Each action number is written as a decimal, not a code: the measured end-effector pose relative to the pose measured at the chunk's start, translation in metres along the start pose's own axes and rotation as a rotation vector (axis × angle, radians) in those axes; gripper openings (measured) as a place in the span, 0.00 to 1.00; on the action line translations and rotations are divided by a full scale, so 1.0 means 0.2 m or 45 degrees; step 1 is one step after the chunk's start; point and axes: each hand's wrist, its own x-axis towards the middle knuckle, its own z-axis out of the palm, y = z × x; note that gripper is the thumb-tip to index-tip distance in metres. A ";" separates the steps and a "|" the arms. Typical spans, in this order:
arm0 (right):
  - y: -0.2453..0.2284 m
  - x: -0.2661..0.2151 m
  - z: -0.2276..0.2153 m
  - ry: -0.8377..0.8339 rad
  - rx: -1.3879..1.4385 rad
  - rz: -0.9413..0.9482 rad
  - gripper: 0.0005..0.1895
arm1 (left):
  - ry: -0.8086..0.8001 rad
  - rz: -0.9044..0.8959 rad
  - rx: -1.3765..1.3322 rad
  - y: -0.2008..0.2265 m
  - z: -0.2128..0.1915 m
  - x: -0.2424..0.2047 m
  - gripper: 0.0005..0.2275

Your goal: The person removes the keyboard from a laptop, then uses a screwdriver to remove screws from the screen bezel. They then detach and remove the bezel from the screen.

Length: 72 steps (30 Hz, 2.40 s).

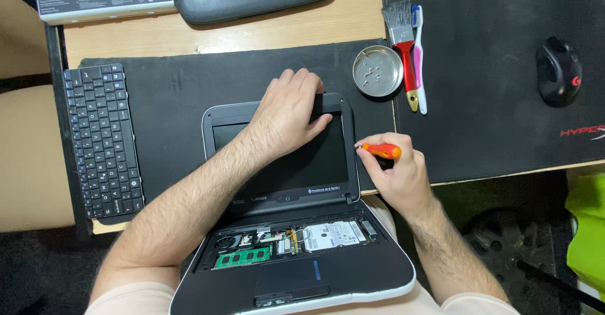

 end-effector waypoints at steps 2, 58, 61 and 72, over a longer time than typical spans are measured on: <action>0.01 0.02 -0.03 -0.032 0.065 0.030 0.20 | -0.002 0.002 -0.002 0.01 -0.01 0.00 0.22; 0.08 -0.17 -0.13 -0.126 0.714 0.103 0.17 | -0.015 -0.087 0.507 0.03 -0.20 -0.10 0.27; 0.10 -0.16 -0.13 -0.141 0.726 0.122 0.17 | -0.052 -0.136 0.576 -0.03 -0.25 -0.16 0.27; 0.00 0.15 -0.06 -0.289 0.932 0.079 0.16 | 0.210 -0.195 0.621 -0.09 -0.25 -0.41 0.33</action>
